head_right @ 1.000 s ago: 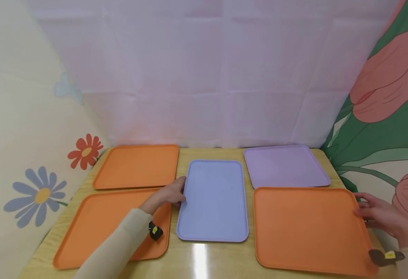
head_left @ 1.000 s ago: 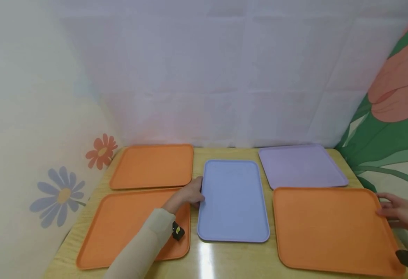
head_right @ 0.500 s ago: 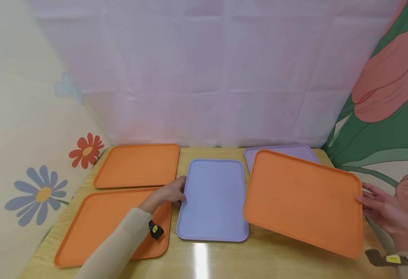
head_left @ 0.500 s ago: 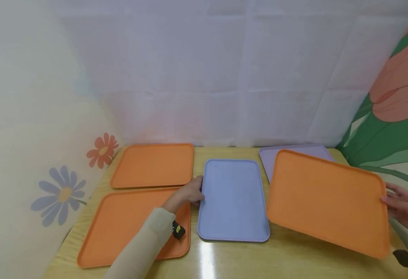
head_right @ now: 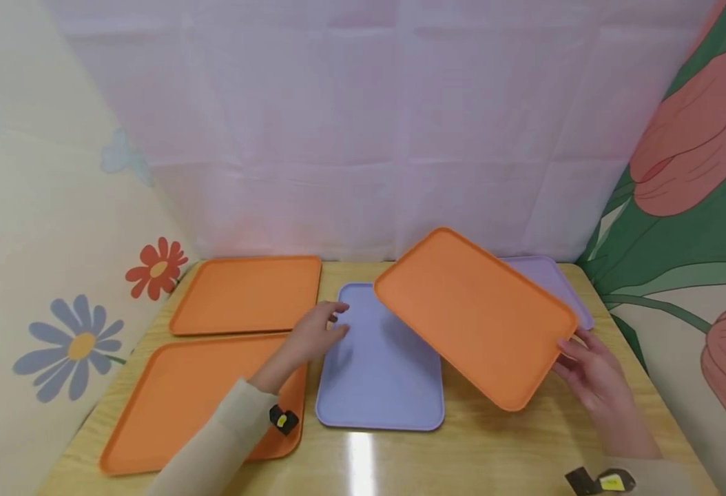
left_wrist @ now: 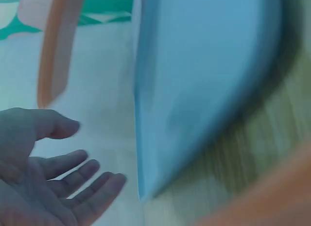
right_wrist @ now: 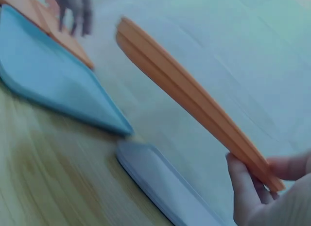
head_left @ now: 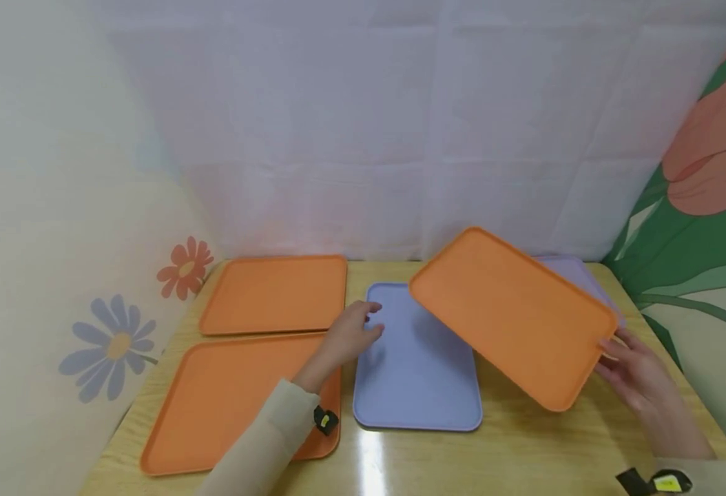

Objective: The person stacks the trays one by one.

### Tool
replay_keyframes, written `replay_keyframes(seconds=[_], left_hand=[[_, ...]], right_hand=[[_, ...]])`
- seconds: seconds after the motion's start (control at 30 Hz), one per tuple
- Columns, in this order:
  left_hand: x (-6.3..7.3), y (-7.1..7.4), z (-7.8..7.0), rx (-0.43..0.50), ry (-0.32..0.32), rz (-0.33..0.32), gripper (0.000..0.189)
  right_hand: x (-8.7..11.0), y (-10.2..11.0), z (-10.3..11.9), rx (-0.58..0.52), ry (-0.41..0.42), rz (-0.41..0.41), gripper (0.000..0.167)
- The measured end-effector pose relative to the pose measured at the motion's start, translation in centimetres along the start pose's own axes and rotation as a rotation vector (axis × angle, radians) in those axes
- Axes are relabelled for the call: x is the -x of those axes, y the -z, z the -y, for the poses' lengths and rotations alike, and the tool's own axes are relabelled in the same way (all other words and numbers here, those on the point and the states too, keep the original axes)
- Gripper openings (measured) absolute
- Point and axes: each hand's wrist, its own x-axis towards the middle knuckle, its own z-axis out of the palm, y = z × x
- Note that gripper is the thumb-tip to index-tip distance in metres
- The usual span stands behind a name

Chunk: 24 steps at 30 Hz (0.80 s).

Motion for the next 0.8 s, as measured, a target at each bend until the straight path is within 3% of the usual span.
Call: replay_keyframes(seconds=[0.17, 0.43, 0.6, 0.8], left_hand=[[0.4, -0.8, -1.3, 0.241, -0.02, -0.061, 0.045], [0.9, -2.6, -2.8, 0.764, 0.048, -0.021, 0.063], [1.0, -3.2, -3.5, 0.92, 0.061, -0.081, 0.066], [0.8, -3.2, -3.8, 1.032, 0.087, -0.131, 0.079]], right_hand=[[-0.7, -2.3, -2.0, -0.036, -0.019, -0.071, 0.031], [-1.5, -5.4, -4.6, -0.062, -0.026, -0.139, 0.024], [-1.8, -7.2, -6.1, -0.07, 0.0, -0.173, 0.025], [-2.2, -9.0, -7.7, -0.052, 0.026, -0.197, 0.029]])
